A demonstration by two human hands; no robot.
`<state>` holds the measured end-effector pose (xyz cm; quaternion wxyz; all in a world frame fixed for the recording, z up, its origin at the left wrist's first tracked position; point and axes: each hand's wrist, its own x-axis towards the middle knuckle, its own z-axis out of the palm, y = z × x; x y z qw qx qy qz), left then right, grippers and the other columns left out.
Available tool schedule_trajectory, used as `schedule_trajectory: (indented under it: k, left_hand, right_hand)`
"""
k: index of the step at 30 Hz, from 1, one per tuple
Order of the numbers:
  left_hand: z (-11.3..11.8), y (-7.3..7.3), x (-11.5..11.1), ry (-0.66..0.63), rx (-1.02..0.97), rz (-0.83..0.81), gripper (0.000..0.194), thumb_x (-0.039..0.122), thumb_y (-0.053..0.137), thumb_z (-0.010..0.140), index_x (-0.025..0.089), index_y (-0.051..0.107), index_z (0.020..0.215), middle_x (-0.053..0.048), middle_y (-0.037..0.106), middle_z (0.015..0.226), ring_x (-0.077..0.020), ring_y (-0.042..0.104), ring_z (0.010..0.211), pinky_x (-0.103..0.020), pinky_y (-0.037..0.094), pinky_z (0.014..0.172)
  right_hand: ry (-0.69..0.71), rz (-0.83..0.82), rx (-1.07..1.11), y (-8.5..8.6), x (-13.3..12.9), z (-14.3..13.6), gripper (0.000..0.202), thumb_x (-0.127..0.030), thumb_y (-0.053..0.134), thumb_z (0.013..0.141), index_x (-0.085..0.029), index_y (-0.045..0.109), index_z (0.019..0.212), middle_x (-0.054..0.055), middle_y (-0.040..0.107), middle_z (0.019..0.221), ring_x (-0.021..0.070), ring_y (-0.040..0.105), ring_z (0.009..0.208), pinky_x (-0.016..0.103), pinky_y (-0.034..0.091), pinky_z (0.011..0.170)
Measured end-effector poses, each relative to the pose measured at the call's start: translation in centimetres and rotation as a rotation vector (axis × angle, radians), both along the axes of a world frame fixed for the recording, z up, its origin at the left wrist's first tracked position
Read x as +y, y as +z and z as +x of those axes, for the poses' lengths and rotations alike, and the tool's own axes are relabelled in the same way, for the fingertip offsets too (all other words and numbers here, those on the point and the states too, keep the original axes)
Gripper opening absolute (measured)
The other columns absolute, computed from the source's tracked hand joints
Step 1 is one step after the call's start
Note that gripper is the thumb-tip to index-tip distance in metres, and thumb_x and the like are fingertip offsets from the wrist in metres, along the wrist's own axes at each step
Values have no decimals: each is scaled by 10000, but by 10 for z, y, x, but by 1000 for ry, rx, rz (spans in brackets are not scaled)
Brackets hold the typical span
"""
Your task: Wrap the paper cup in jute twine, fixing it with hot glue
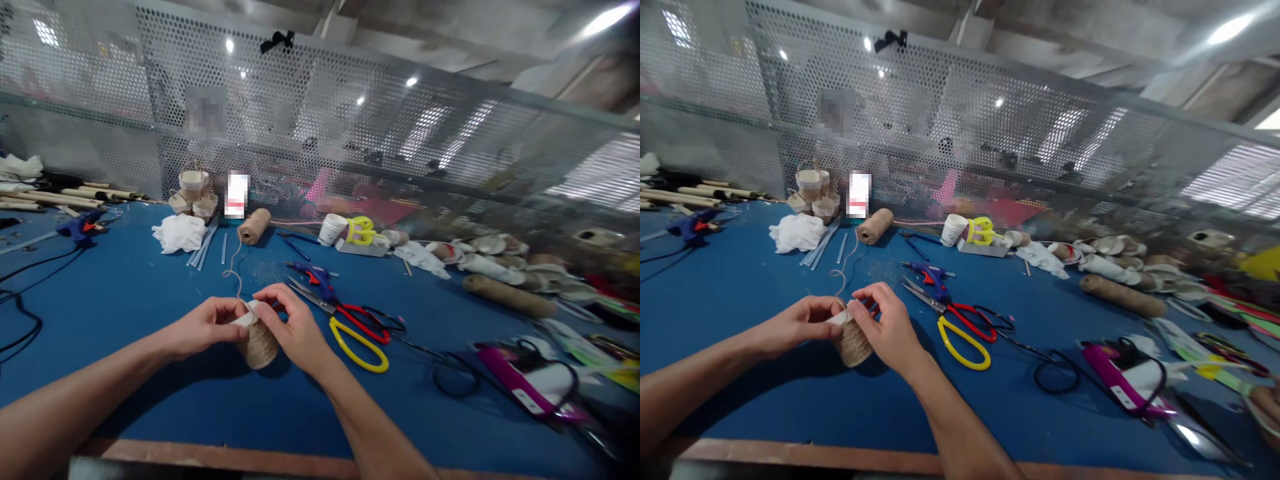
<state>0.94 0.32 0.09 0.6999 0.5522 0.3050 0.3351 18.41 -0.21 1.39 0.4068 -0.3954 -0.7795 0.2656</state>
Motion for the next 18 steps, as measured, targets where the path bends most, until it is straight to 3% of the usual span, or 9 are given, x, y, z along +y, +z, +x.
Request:
schedule_trajectory:
  k: [4, 8, 13, 18]
  left_hand:
    - [-2, -3, 1, 3, -7, 41, 216, 265, 692, 657, 120, 533, 629, 17, 520, 695, -96, 459, 647, -229, 357, 641]
    - [-4, -5, 4, 36, -56, 130, 202, 267, 675, 690, 117, 553, 633, -32, 537, 883, -132, 485, 800, -251, 369, 733]
    - [-5, -5, 8, 99, -153, 155, 195, 264, 674, 698, 125, 555, 630, -39, 527, 923, -139, 492, 835, -264, 385, 770]
    - [-5, -6, 10, 114, -99, 189, 244, 318, 690, 677, 130, 547, 616, -64, 534, 956, -171, 493, 874, -303, 384, 802]
  right_hand:
    - [-48, -2, -6, -1, 4, 1, 162, -306, 457, 856, -181, 560, 863, 56, 583, 851, 150, 557, 773, 293, 460, 704]
    - [-199, 8, -4, -4, 14, 6, 230, -359, 416, 867, -183, 555, 814, 60, 616, 817, 159, 582, 754, 288, 473, 695]
    - [-386, 17, -52, -4, 27, 17, 314, -379, 354, 880, -192, 518, 688, 60, 623, 726, 172, 587, 698, 306, 469, 691]
    - [-655, -49, -223, 4, 52, 47, 208, -248, 415, 855, -126, 540, 968, 123, 620, 959, 193, 578, 871, 345, 433, 824]
